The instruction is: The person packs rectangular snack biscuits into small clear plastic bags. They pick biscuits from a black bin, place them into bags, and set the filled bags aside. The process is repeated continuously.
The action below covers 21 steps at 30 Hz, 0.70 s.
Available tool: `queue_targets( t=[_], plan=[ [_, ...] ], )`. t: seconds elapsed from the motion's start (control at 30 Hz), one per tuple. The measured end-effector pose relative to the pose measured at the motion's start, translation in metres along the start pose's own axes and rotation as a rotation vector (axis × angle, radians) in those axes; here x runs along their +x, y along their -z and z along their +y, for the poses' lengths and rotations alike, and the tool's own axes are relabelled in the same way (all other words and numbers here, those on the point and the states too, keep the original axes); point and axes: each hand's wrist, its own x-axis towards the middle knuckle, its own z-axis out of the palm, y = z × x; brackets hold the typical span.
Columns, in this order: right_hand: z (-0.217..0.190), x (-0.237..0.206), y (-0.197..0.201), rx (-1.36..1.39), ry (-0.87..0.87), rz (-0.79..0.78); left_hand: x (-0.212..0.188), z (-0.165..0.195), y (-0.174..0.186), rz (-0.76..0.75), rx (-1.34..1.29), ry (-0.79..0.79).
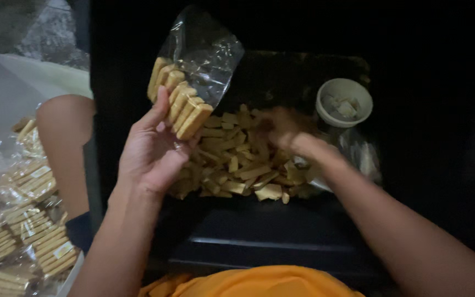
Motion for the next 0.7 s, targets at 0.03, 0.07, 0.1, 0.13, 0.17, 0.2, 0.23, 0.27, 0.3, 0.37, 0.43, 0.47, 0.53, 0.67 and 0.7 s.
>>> queue_targets(
  t=[0.03, 0.07, 0.1, 0.13, 0.17, 0.2, 0.23, 0.27, 0.3, 0.37, 0.43, 0.47, 0.53, 0.67, 0.7],
  plan=[
    [-0.011, 0.010, -0.004, 0.007, -0.043, 0.053, 0.000, 0.001, 0.002, -0.006, -0.013, 0.005],
    [-0.021, 0.019, -0.008, -0.001, -0.034, 0.084, 0.000, 0.002, 0.004, -0.013, -0.028, 0.010],
    [-0.032, 0.026, -0.014, -0.005, -0.029, 0.116, 0.000, 0.002, 0.006, -0.022, -0.041, 0.015],
    [-0.044, 0.031, -0.018, -0.015, -0.035, 0.138, 0.001, 0.002, 0.007, -0.013, -0.054, 0.025],
    [-0.052, 0.034, -0.021, -0.015, -0.036, 0.163, 0.001, 0.002, 0.009, -0.003, -0.068, 0.033],
    [-0.059, 0.037, -0.024, -0.017, -0.041, 0.182, 0.000, 0.003, 0.010, 0.007, -0.081, 0.039],
    [-0.066, 0.037, -0.027, -0.009, -0.042, 0.205, -0.001, 0.003, 0.012, 0.009, -0.076, 0.031],
    [-0.072, 0.035, -0.027, 0.001, -0.039, 0.211, -0.002, 0.003, 0.013, 0.009, -0.072, 0.026],
    [-0.076, 0.029, -0.028, 0.014, -0.034, 0.210, -0.004, 0.002, 0.015, 0.006, -0.066, 0.028],
    [-0.082, 0.012, -0.027, 0.052, -0.026, 0.188, -0.006, 0.002, 0.017, 0.020, -0.084, 0.053],
    [-0.083, -0.017, -0.022, 0.087, -0.026, 0.107, -0.005, -0.002, 0.018, 0.064, -0.080, 0.076],
    [-0.085, -0.037, -0.018, 0.112, -0.024, 0.054, -0.006, -0.004, 0.017, 0.107, -0.065, 0.077],
    [-0.088, -0.073, -0.002, 0.155, -0.035, -0.024, -0.004, -0.009, 0.015, 0.166, -0.007, 0.076],
    [-0.108, -0.116, 0.064, 0.363, -0.112, 0.328, -0.003, -0.019, 0.003, 0.192, 0.123, 0.114],
    [-0.115, -0.126, 0.081, 0.476, -0.050, 0.422, -0.004, -0.020, -0.002, 0.192, 0.143, 0.129]
  ],
)
